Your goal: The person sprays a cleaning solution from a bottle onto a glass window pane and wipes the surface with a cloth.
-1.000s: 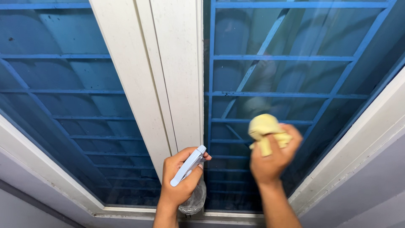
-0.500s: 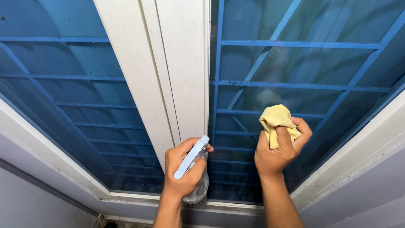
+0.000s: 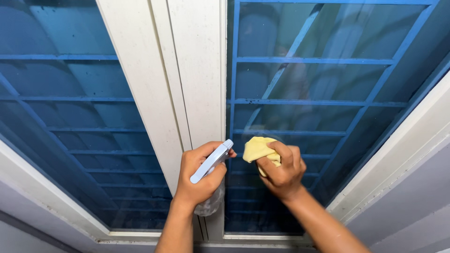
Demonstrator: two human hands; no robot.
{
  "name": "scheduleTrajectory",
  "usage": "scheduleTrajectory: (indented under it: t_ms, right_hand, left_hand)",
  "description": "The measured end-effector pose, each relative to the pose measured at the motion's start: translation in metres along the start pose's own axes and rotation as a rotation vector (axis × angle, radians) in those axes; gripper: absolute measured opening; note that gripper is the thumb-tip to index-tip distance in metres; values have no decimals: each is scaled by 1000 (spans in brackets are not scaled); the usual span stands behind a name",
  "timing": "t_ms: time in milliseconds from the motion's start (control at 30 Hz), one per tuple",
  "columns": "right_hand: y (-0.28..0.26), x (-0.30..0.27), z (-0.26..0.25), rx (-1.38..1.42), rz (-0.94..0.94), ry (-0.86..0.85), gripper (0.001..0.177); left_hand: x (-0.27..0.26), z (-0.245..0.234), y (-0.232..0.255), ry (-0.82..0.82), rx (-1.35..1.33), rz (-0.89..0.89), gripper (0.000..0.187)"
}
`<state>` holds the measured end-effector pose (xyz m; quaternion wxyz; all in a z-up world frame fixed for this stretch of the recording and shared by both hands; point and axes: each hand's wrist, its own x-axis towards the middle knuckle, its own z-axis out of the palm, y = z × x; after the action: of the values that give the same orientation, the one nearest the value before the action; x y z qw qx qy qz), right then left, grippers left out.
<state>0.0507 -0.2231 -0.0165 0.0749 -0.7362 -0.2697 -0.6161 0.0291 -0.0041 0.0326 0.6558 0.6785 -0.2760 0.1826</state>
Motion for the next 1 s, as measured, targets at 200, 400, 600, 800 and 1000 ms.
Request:
scheduleTrajectory:
  t_ms: [200,400,600,800,1000]
  right_hand:
    - [49,73,-10,-15,-279,100,18]
    - [28,99,-8,-12,-65,85,23]
    - [16,33,-13,48,-308,-165,20]
    - [75,15,-50,-56,-289,-132,19]
    - [84,69,-53,-198,37,51,25]
  left_hand:
    - [3,-12,-14,22,-4,64,32]
    - [2,-4,-15,18,-76,13,33]
    - [1,0,-6,21,45,-103,31]
    - [-1,-4,-2,28,3,69,32]
    - [-4,2,0,5,-45,-3,32]
